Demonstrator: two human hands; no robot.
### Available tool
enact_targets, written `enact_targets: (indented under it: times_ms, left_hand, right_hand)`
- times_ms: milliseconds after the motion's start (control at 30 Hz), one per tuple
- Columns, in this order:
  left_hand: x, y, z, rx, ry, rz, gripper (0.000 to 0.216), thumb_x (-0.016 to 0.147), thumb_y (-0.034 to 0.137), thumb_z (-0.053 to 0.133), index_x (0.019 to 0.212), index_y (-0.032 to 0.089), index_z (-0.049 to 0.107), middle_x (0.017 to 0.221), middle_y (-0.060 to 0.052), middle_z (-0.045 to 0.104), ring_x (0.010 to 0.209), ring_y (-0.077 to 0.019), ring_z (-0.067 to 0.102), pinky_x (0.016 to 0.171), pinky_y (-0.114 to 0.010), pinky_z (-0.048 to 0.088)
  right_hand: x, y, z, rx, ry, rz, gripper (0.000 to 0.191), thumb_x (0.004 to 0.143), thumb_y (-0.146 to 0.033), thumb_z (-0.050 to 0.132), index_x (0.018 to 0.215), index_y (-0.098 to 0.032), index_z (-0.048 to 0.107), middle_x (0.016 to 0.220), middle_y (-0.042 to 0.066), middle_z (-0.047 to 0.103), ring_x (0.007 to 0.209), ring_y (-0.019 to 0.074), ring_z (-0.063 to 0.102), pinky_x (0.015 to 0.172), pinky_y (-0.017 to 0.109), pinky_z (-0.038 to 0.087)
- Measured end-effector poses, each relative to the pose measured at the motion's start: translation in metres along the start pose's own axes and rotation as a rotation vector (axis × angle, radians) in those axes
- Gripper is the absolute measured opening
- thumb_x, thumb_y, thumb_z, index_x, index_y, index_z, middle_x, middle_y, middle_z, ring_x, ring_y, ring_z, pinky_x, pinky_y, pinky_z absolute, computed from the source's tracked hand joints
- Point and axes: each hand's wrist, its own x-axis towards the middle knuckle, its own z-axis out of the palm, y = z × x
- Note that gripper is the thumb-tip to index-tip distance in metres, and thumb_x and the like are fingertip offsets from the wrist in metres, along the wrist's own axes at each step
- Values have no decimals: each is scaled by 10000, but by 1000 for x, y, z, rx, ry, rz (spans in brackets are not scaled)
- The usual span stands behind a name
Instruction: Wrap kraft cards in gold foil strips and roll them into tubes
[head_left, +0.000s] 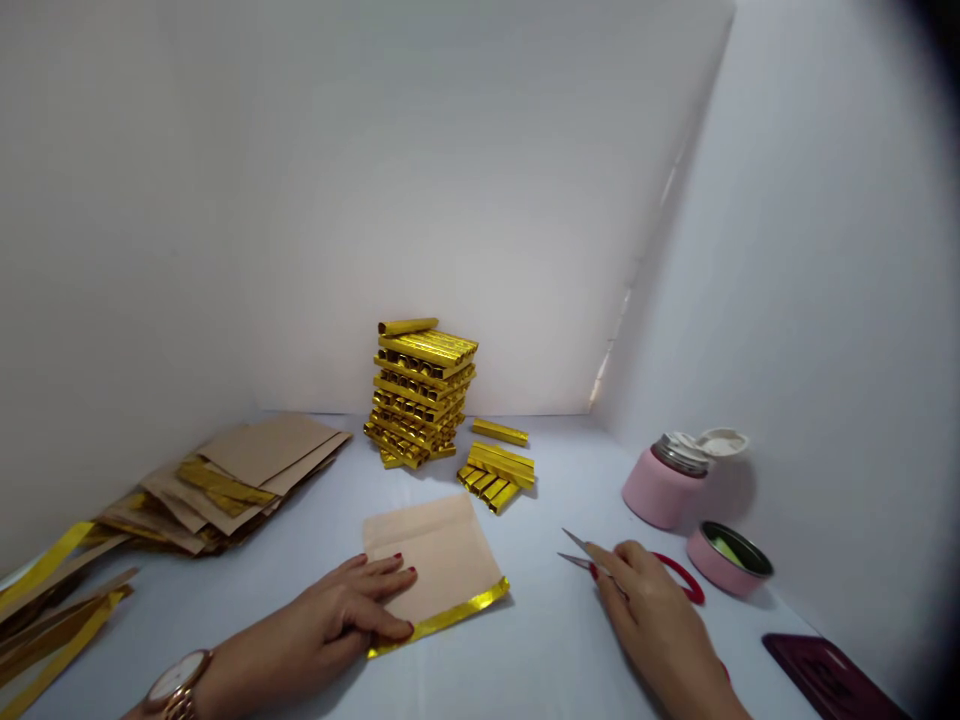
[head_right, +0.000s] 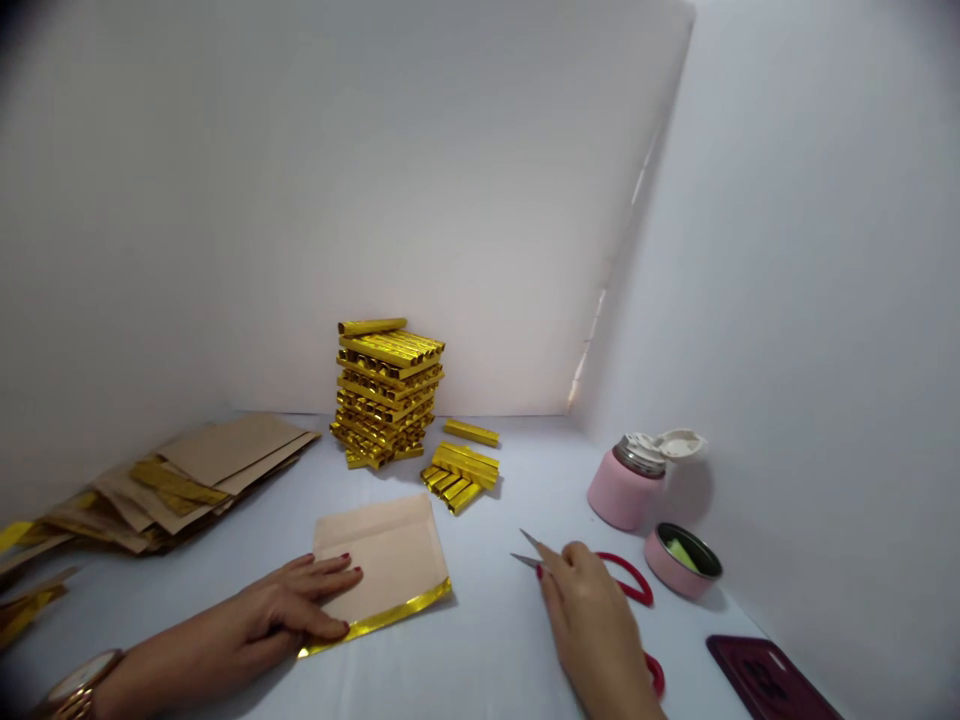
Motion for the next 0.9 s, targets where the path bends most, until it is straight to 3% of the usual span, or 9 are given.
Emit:
enact_targets:
  times_ms: [100, 200, 300, 400, 500, 700, 833, 900]
  left_hand:
    - [1, 1, 1, 33, -13, -14, 397, 874, 119, 487, 1140, 362, 652, 1408, 16, 444, 1328, -257, 350, 1091, -498, 232]
    - [-1, -1, 5, 65, 6, -18, 414, 867, 103, 478, 1149, 355, 646, 1416, 16, 437, 1332, -253, 345, 1093, -503, 227]
    - [-3, -4, 9, 79, 52, 1, 407, 862, 102, 482, 1147, 343, 646, 1415, 16, 443, 1328, -249, 355, 1098, -490, 229]
    - [-4, -4, 11, 91, 66, 2, 410, 860, 93, 478, 1138, 340, 651, 1409, 18, 455, 1324, -245, 364, 1098, -474, 242]
    - [-3, -2, 11, 64, 115, 23, 416, 854, 92, 491, 1137, 352, 652, 1378, 20, 500, 1294, -234, 414, 1089, -439, 273]
    - [0, 25, 19, 74, 343, -29, 351, 946, 203, 431, 1276, 232, 546, 1351, -81, 525, 1260, -229, 436, 1038, -399, 341]
    - [11, 51, 39, 124, 418, -80, 471, 872, 309, 602, 1313, 191, 484, 1172, -110, 636, 1062, -247, 563, 947, -385, 400]
    - [18, 56, 48, 160, 435, -117, 272, 858, 257, 611, 1121, 188, 620, 951, -93, 698, 891, -242, 620, 823, -355, 451]
  right_hand:
    - [14, -44, 0, 288, -107, -36, 306, 936, -301, 403, 732, -203, 610, 727, 30, 583, 696, 187, 588, 624, 293, 457]
    - [23, -83, 11, 460, -147, 8, 251, 914, -300, 464, 707, -196, 562, 719, 20, 579, 677, 173, 566, 609, 277, 446]
    - [22, -101, 23, 478, -139, 1, 203, 877, -253, 505, 684, -193, 528, 719, 22, 571, 687, 184, 555, 623, 293, 432]
    - [17, -101, 28, 498, -138, -15, 213, 882, -194, 464, 673, -198, 502, 712, 19, 567, 701, 190, 554, 643, 303, 423]
    - [15, -97, 26, 587, -125, -28, 251, 913, -250, 438, 672, -204, 492, 699, 16, 560, 689, 189, 555, 631, 297, 427]
    - [15, -98, 20, 775, -67, -55, 320, 935, -380, 433, 671, -215, 506, 669, -1, 547, 648, 175, 564, 609, 261, 441]
    - [14, -94, 17, 841, -100, -127, 292, 928, -383, 455, 703, -220, 545, 694, -3, 578, 674, 168, 593, 645, 231, 465]
    - [15, -90, 18, 851, -133, -171, 296, 917, -404, 466, 699, -226, 559, 685, -3, 587, 657, 167, 599, 631, 219, 475]
